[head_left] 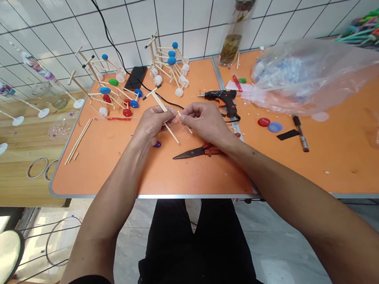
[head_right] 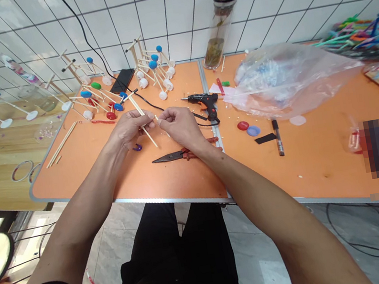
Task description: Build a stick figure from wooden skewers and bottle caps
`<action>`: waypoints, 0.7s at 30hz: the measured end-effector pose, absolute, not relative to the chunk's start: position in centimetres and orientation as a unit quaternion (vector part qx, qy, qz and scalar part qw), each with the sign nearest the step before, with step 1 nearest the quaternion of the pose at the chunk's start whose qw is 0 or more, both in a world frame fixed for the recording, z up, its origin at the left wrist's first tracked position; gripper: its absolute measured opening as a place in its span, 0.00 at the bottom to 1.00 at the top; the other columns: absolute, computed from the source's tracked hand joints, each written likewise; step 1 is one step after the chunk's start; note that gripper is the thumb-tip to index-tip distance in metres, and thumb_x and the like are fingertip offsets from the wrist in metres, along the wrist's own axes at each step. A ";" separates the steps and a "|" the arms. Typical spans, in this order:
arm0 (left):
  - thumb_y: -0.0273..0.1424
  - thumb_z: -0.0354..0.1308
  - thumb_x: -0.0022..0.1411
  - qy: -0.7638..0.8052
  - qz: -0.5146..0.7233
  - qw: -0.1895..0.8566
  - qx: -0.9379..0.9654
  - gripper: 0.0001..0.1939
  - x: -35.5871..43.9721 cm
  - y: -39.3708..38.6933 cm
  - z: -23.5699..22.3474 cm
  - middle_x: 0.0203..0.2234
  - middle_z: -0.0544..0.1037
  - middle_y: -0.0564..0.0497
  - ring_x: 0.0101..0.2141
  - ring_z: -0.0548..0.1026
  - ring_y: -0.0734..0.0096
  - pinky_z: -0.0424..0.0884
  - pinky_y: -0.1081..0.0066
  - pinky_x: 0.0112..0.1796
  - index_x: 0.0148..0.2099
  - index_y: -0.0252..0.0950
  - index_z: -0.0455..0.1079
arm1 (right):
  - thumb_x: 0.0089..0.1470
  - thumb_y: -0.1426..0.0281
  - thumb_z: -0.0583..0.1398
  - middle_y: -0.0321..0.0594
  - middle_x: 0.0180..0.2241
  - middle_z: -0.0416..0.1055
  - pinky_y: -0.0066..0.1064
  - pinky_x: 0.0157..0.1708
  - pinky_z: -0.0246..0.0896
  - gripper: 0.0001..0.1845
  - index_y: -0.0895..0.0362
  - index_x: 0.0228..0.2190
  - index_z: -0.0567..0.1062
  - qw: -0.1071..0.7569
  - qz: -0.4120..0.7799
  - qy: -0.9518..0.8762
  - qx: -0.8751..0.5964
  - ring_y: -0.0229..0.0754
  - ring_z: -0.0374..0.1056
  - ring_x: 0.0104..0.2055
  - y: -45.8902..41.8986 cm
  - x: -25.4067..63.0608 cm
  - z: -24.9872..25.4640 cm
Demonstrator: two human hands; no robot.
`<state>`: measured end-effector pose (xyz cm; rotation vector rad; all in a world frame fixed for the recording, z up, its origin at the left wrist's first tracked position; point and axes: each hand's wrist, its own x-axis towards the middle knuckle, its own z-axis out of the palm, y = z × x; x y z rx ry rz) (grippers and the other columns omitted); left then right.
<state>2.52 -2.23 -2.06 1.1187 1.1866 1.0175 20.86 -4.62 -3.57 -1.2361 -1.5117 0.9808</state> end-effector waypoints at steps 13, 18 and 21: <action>0.31 0.73 0.51 0.505 0.436 0.572 0.476 0.07 2.5 -2.3 -1.9 0.22 0.80 0.51 0.24 0.71 0.76 0.64 0.75 0.29 0.30 0.35 0.80 | 0.55 0.65 0.68 0.35 0.27 0.77 0.33 0.31 0.56 0.07 0.54 0.28 0.79 0.463 0.396 -0.615 -0.501 0.39 0.65 0.30 -4.5 20.9 -3.8; 0.32 0.75 0.50 0.508 0.434 0.570 0.479 0.09 2.5 -2.4 -1.8 0.22 0.80 0.52 0.24 0.71 0.76 0.65 0.75 0.29 0.30 0.36 0.79 | 0.56 0.65 0.68 0.35 0.27 0.76 0.33 0.32 0.55 0.08 0.54 0.28 0.79 0.463 0.398 -0.613 -0.501 0.38 0.65 0.29 -4.5 20.8 -3.8; 0.32 0.75 0.49 0.508 0.433 0.570 0.479 0.09 2.5 -2.4 -1.8 0.22 0.80 0.51 0.24 0.71 0.76 0.65 0.75 0.29 0.30 0.36 0.79 | 0.56 0.65 0.69 0.35 0.27 0.76 0.33 0.32 0.55 0.07 0.55 0.29 0.79 0.464 0.398 -0.614 -0.499 0.38 0.65 0.29 -4.5 20.8 -3.8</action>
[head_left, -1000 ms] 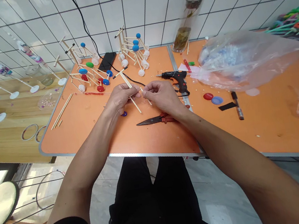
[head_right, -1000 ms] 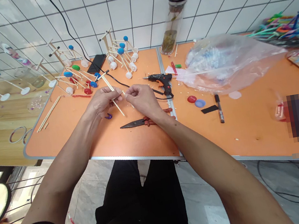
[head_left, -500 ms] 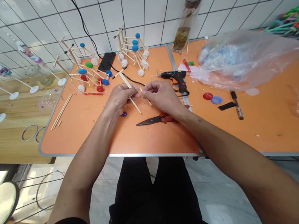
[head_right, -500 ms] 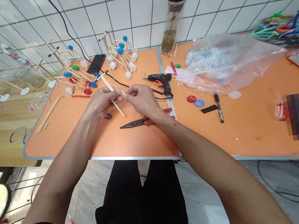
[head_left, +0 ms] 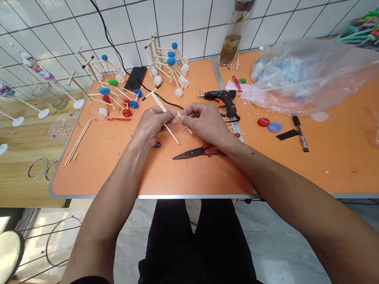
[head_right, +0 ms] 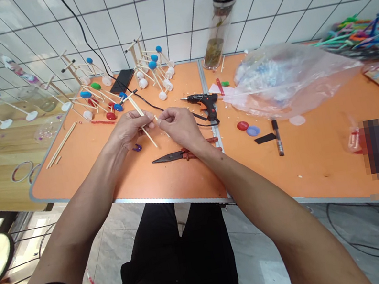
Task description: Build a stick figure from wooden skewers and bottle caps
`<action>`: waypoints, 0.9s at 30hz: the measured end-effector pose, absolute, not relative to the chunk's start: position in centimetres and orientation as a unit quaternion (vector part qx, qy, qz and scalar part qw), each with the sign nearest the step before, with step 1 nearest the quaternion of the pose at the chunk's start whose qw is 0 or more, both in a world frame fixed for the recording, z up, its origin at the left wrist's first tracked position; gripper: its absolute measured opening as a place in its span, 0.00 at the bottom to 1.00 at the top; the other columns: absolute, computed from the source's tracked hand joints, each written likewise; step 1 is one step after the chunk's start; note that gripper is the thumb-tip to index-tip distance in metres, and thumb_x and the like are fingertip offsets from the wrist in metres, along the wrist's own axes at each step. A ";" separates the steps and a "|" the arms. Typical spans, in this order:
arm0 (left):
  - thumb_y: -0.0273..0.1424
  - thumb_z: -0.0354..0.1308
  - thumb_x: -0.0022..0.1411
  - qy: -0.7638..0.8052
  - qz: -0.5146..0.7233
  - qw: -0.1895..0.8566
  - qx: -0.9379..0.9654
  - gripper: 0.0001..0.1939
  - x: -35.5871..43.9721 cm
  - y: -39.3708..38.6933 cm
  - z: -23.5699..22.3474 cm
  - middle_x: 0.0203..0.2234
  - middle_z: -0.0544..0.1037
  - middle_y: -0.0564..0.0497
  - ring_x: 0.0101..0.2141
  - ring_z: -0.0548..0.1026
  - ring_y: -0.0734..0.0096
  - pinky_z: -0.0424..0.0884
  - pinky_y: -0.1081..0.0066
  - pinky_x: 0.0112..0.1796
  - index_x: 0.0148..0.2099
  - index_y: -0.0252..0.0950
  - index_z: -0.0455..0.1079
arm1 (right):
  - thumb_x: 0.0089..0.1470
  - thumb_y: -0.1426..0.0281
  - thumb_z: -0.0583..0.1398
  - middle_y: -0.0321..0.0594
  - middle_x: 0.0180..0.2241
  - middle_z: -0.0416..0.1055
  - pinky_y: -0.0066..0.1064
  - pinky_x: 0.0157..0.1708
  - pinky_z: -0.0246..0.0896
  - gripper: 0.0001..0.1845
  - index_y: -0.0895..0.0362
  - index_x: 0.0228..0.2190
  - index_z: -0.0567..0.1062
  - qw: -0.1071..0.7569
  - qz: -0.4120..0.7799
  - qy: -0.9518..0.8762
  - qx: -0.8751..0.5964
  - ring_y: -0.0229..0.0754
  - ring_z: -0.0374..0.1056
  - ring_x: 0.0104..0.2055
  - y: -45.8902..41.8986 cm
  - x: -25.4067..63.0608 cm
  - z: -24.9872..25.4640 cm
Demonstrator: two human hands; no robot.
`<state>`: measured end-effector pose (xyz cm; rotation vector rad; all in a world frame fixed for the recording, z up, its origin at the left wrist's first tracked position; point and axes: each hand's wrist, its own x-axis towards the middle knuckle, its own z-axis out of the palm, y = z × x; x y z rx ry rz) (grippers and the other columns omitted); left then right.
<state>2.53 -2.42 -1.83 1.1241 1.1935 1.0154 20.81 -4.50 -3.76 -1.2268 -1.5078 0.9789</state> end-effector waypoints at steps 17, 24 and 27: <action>0.32 0.74 0.48 0.502 0.434 0.572 0.483 0.09 2.4 -2.1 -2.2 0.22 0.80 0.51 0.25 0.71 0.76 0.65 0.75 0.29 0.30 0.35 0.79 | 0.56 0.67 0.68 0.35 0.26 0.76 0.32 0.31 0.56 0.06 0.55 0.29 0.80 0.464 0.398 -0.610 -0.503 0.38 0.65 0.29 -4.5 20.7 -3.8; 0.32 0.74 0.47 0.502 0.433 0.571 0.484 0.09 2.4 -2.2 -2.2 0.22 0.80 0.51 0.25 0.71 0.76 0.65 0.75 0.29 0.31 0.35 0.79 | 0.56 0.66 0.69 0.35 0.27 0.76 0.33 0.31 0.56 0.06 0.56 0.29 0.80 0.464 0.397 -0.612 -0.503 0.37 0.65 0.29 -4.4 20.7 -3.8; 0.32 0.74 0.47 0.504 0.432 0.571 0.482 0.10 2.4 -2.3 -2.0 0.22 0.79 0.51 0.25 0.71 0.76 0.65 0.76 0.29 0.30 0.35 0.79 | 0.55 0.66 0.69 0.35 0.27 0.77 0.33 0.32 0.57 0.07 0.56 0.29 0.80 0.467 0.394 -0.612 -0.502 0.38 0.65 0.29 -4.4 20.8 -3.9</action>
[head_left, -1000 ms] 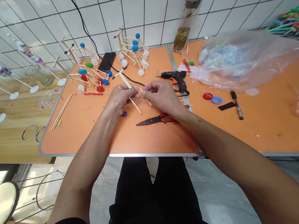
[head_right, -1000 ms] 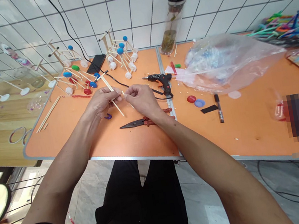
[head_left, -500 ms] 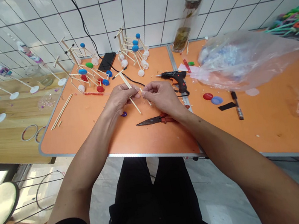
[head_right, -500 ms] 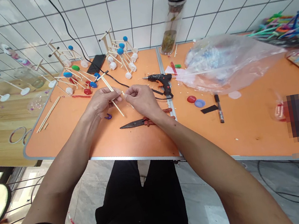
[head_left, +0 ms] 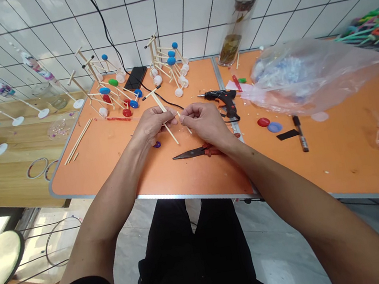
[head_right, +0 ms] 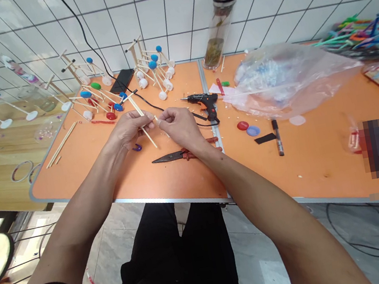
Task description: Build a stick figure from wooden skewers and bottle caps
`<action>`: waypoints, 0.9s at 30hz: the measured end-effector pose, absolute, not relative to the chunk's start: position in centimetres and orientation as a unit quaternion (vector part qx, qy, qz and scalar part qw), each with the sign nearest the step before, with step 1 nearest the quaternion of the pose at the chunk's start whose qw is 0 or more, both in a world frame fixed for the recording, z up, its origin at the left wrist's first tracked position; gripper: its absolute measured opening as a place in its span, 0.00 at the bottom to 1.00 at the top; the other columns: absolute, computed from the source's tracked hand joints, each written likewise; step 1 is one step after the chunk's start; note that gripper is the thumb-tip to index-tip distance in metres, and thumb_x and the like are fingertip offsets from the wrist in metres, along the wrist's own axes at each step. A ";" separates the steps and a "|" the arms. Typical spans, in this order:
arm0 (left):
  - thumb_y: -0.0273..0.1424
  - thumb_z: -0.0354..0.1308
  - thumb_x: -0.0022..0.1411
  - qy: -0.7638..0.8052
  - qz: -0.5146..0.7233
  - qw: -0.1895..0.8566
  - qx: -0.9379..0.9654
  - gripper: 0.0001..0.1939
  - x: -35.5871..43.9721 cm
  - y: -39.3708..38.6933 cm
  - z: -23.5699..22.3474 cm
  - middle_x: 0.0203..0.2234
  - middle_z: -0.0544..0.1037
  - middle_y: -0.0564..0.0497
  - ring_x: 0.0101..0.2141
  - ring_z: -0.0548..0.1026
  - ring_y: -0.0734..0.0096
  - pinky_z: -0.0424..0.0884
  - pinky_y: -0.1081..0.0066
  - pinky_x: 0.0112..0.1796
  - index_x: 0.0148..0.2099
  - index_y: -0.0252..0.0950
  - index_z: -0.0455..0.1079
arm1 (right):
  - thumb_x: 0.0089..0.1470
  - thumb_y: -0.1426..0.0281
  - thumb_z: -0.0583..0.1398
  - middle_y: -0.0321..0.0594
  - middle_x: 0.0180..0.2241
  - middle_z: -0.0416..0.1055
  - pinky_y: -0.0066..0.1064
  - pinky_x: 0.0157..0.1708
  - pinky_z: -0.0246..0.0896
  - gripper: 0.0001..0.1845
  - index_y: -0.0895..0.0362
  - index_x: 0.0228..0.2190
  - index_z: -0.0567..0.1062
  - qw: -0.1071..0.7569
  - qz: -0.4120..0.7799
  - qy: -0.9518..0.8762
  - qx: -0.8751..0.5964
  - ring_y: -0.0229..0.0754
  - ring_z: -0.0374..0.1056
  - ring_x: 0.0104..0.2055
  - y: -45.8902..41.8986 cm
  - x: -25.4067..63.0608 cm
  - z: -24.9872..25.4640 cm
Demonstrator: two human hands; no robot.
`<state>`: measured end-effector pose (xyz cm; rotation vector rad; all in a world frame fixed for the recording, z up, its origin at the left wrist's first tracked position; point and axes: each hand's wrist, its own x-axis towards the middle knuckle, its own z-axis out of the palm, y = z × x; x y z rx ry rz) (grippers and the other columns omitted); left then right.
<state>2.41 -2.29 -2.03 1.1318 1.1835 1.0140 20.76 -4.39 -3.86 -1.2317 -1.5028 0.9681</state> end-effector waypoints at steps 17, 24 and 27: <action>0.30 0.72 0.50 0.513 0.429 0.574 0.473 0.06 2.7 -2.4 -1.7 0.21 0.79 0.52 0.24 0.71 0.76 0.64 0.75 0.30 0.29 0.34 0.78 | 0.55 0.66 0.68 0.35 0.27 0.76 0.33 0.32 0.56 0.06 0.56 0.29 0.80 0.463 0.396 -0.614 -0.503 0.38 0.65 0.29 -4.4 20.8 -3.9; 0.31 0.74 0.45 0.514 0.431 0.574 0.470 0.09 2.6 -2.4 -1.9 0.21 0.79 0.52 0.25 0.71 0.75 0.64 0.75 0.30 0.29 0.35 0.80 | 0.55 0.66 0.68 0.35 0.27 0.77 0.33 0.33 0.57 0.06 0.56 0.29 0.80 0.461 0.397 -0.613 -0.504 0.38 0.65 0.30 -4.5 20.7 -3.9; 0.31 0.74 0.44 0.512 0.432 0.574 0.471 0.09 2.6 -2.4 -2.0 0.21 0.79 0.52 0.25 0.71 0.75 0.65 0.75 0.29 0.29 0.35 0.79 | 0.55 0.66 0.68 0.35 0.27 0.76 0.33 0.33 0.57 0.06 0.56 0.29 0.80 0.462 0.398 -0.613 -0.502 0.38 0.65 0.30 -4.5 20.8 -3.9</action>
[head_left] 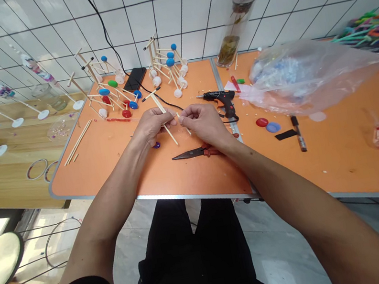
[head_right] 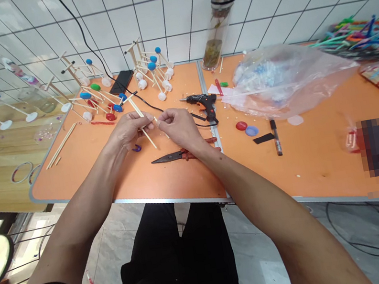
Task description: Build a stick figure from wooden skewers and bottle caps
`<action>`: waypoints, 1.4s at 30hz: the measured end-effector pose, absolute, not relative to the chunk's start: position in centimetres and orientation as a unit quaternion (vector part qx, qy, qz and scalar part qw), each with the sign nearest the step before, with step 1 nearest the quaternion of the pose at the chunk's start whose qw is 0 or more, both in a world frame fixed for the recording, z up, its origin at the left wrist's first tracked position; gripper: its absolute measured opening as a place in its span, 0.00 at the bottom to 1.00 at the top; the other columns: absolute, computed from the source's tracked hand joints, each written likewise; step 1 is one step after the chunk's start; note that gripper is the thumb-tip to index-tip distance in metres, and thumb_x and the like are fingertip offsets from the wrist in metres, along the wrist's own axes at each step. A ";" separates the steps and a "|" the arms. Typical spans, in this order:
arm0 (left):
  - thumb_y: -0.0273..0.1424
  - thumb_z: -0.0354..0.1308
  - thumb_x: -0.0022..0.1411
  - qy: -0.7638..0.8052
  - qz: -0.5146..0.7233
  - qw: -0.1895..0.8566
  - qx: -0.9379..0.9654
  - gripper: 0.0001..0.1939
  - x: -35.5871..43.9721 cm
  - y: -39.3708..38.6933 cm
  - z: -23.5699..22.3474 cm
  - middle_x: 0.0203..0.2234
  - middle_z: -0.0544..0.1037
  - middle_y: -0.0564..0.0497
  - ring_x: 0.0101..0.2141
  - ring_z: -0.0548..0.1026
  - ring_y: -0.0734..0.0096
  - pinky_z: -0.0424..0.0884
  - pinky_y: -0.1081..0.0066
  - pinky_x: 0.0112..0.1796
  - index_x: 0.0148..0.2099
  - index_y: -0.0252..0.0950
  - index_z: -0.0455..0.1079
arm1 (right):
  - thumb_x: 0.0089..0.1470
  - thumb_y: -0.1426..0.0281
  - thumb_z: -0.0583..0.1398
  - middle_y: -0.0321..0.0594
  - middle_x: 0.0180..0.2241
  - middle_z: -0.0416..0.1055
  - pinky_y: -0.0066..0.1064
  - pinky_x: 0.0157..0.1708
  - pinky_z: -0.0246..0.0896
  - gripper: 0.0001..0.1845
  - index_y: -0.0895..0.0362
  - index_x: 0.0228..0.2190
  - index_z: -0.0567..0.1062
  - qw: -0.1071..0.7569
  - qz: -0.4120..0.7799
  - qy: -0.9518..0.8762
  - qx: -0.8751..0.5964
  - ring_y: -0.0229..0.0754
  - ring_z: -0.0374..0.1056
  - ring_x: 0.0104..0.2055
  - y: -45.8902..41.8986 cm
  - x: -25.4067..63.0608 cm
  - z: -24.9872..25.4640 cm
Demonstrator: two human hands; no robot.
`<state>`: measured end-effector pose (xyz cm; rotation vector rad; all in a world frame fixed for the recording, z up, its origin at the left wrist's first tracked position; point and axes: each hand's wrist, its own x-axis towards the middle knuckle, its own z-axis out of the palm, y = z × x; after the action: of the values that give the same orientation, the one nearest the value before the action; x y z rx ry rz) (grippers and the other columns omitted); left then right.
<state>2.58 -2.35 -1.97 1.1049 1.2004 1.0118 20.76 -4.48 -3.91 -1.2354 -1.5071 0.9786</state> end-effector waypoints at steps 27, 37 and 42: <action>0.31 0.72 0.49 0.518 0.433 0.580 0.456 0.07 2.6 -2.6 -1.3 0.23 0.79 0.51 0.24 0.69 0.75 0.65 0.74 0.30 0.30 0.36 0.77 | 0.56 0.65 0.68 0.36 0.28 0.78 0.33 0.33 0.58 0.07 0.55 0.30 0.81 0.465 0.392 -0.615 -0.502 0.39 0.66 0.30 -4.6 21.0 -3.7; 0.30 0.74 0.48 0.519 0.432 0.565 0.475 0.09 2.3 -2.4 -1.8 0.25 0.83 0.50 0.25 0.72 0.75 0.66 0.74 0.30 0.32 0.36 0.79 | 0.56 0.64 0.69 0.37 0.29 0.79 0.34 0.33 0.60 0.08 0.55 0.31 0.81 0.468 0.383 -0.611 -0.511 0.39 0.67 0.30 -4.5 21.0 -3.8; 0.31 0.74 0.48 0.510 0.438 0.566 0.478 0.09 2.3 -2.2 -2.2 0.25 0.83 0.50 0.25 0.72 0.76 0.66 0.74 0.29 0.32 0.35 0.80 | 0.57 0.65 0.69 0.37 0.29 0.79 0.34 0.33 0.59 0.07 0.55 0.30 0.81 0.467 0.379 -0.611 -0.514 0.40 0.68 0.31 -4.4 20.9 -3.8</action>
<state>2.26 -2.20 -2.20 1.1242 1.1989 1.0293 20.95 -4.41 -3.82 -1.2608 -1.5001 0.9305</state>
